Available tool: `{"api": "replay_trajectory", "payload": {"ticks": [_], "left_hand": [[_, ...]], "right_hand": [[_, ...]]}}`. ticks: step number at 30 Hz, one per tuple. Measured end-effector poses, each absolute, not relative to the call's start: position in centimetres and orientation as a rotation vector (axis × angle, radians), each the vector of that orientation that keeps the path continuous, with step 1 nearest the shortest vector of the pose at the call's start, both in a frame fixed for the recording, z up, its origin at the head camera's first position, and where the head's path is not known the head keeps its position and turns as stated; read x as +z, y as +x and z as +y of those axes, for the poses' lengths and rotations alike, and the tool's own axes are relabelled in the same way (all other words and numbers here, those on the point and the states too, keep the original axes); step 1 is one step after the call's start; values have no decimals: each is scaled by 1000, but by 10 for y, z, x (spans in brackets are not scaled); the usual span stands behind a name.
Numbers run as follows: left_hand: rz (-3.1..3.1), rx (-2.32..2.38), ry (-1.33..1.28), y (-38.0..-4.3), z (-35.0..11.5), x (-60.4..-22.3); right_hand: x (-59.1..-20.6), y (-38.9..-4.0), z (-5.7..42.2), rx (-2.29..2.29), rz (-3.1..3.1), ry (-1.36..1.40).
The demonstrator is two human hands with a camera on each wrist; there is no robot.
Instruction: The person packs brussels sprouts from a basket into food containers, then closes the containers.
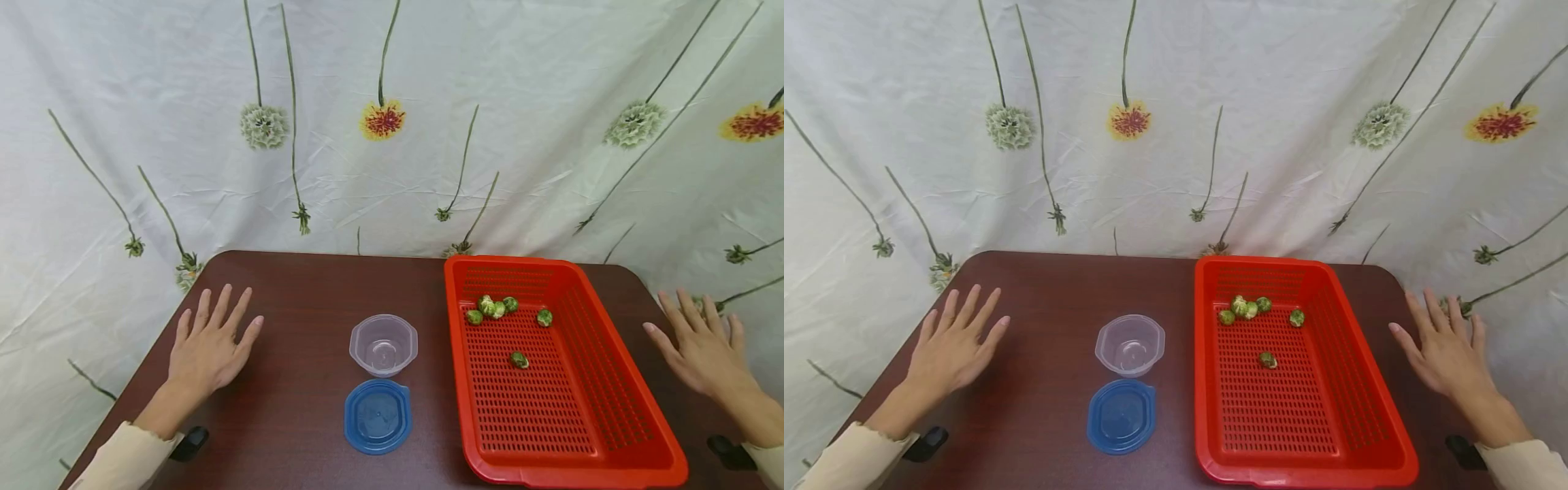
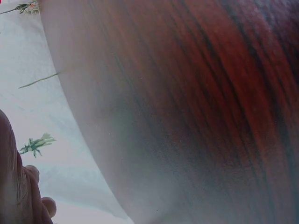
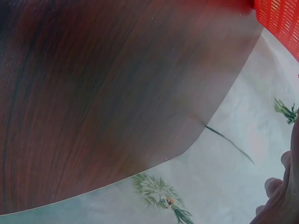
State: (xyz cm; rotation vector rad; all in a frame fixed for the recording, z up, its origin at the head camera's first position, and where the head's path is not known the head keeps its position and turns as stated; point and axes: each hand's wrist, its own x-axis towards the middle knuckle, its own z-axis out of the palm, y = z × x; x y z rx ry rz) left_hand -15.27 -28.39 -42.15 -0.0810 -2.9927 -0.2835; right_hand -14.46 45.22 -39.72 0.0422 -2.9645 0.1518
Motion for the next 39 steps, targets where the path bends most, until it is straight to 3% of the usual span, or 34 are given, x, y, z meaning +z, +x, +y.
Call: {"api": "replay_trajectory", "payload": {"ticks": [17,39], "left_hand": [[-3002,-313,-111,-158,-275,-427],[-2960,-439,-249,-161,-232,-424]], "right_hand": [[-374,-145,430,138,-2962,107],[-331,-150,358,126,-2887,524]]}}
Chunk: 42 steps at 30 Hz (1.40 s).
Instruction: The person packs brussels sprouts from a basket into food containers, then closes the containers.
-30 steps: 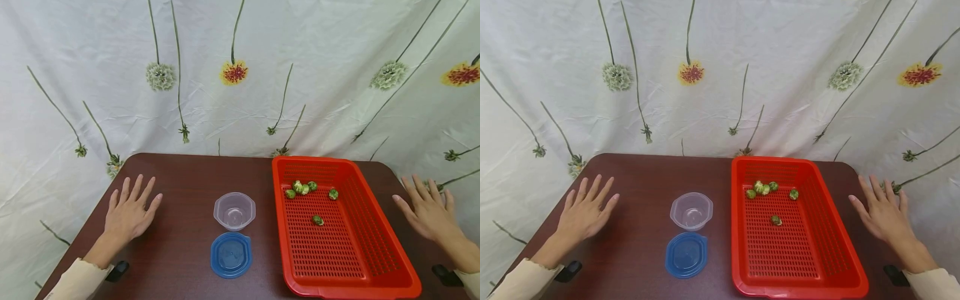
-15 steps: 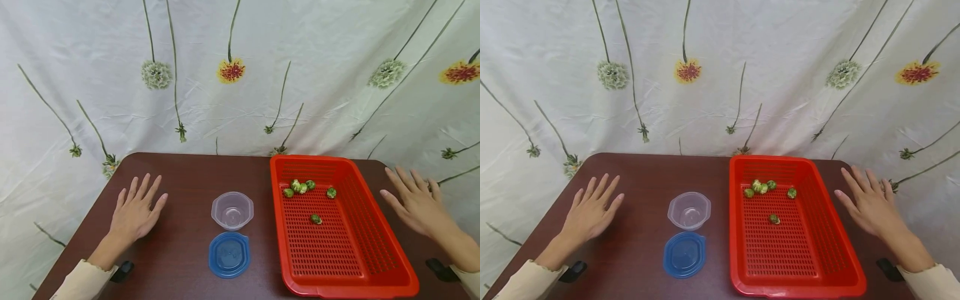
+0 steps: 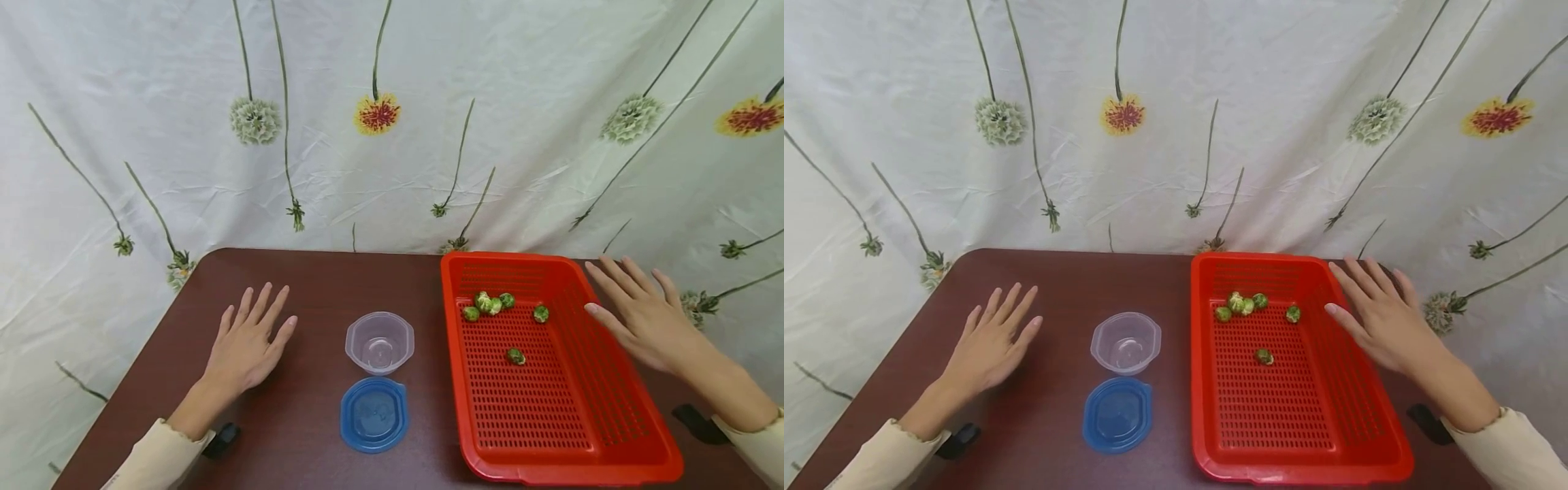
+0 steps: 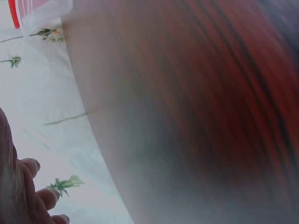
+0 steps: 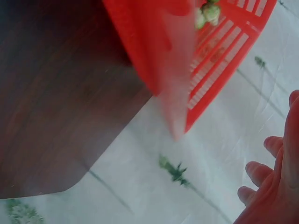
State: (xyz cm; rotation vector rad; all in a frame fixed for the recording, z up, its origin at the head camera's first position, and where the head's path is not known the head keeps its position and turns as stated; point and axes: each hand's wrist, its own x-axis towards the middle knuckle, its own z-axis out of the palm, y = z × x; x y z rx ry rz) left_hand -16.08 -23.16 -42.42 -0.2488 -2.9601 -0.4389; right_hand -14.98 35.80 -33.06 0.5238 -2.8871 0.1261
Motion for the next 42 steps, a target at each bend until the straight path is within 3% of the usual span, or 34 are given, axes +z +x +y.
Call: {"api": "replay_trajectory", "payload": {"ticks": [14,29,42], "left_hand": [[-2962,-591,-375,-165,-195,-432],[-2919,-1391,-651,-169,-173,-435],[-2821,-1727,-743,-173,-165,-448]], "right_hand": [[-330,-160,325,65,-2874,699],[-337,-171,300,144,-2971,792],[-351,-186,284,249,-3002,869]]}}
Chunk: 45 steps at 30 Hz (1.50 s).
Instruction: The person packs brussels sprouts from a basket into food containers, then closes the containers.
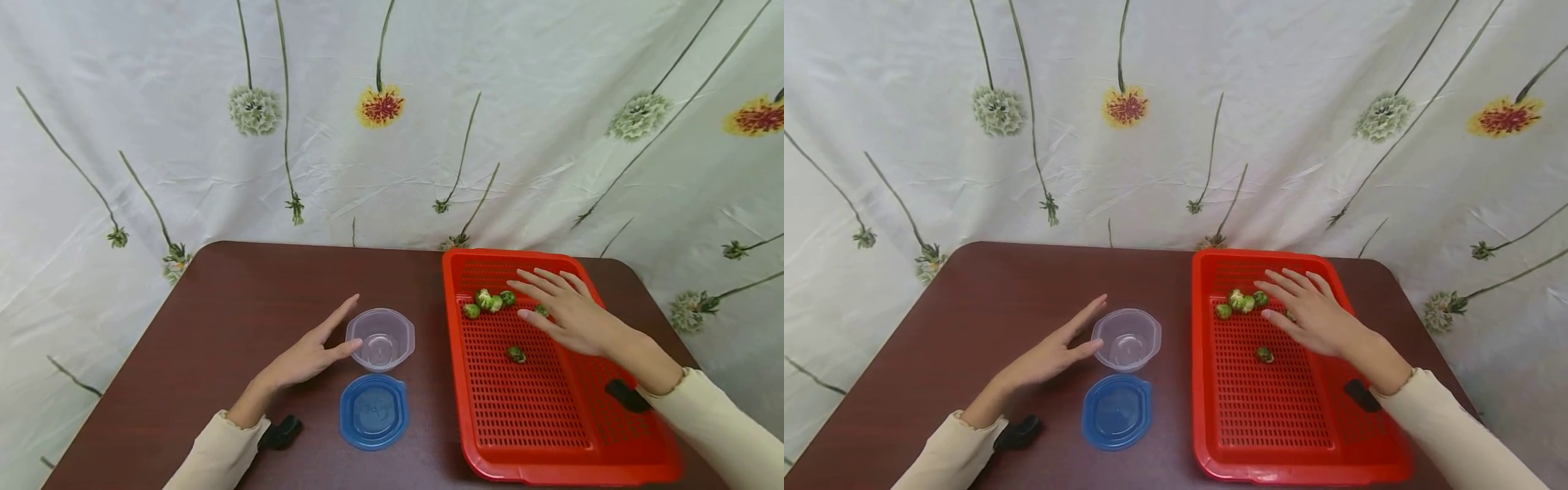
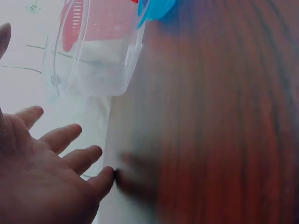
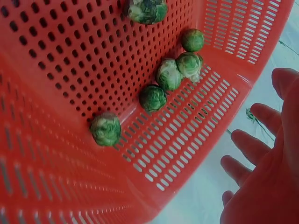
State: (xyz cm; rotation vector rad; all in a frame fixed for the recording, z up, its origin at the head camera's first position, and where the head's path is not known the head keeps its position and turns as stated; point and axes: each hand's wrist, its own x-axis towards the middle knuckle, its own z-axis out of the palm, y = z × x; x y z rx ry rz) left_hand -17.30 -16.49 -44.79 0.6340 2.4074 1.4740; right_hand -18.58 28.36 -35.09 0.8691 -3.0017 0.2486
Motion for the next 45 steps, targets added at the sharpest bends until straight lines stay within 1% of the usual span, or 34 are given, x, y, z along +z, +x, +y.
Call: {"api": "replay_trajectory", "payload": {"ticks": [6,10,21,33,39,45], "left_hand": [[2239,1673,708,-176,-162,-452],[2127,1761,702,-177,-160,-455],[2027,1814,620,-174,-159,-458],[1904,1872,562,-176,-161,-460],[1880,1890,562,-176,-161,-461],[1864,1894,565,-178,-161,-460]], "right_hand": [[-355,-194,277,258,-3004,873],[-356,-201,271,254,-3000,893],[-366,-219,260,344,-3029,957],[-376,-240,248,488,-3002,1139],[-384,-250,248,565,-3011,1163],[-390,-256,249,654,-3029,1113]]}}
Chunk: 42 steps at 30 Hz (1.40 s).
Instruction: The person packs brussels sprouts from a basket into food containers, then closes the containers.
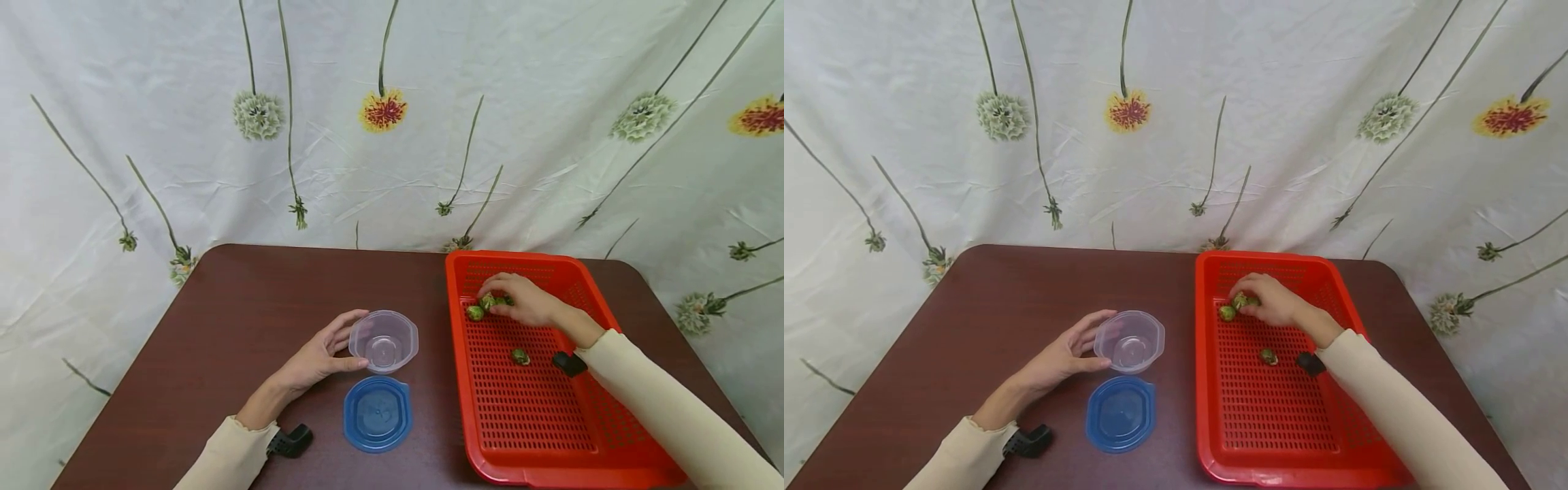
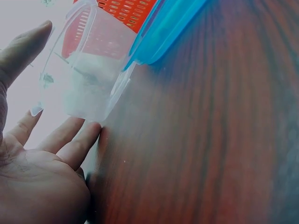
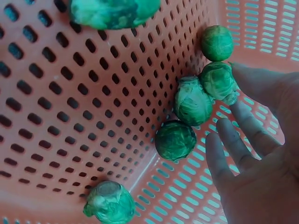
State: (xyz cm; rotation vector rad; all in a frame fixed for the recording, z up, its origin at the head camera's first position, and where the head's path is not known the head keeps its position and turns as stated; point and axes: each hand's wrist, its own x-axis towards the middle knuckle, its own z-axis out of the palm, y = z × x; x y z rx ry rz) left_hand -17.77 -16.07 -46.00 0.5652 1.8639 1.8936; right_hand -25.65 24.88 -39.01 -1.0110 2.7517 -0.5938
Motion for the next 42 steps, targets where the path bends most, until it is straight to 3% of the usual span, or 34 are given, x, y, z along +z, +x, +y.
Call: {"api": "replay_trajectory", "payload": {"ticks": [42], "left_hand": [[1820,1902,540,-181,-162,-459]], "right_hand": [[-404,-257,247,-638,2838,-954]]}}
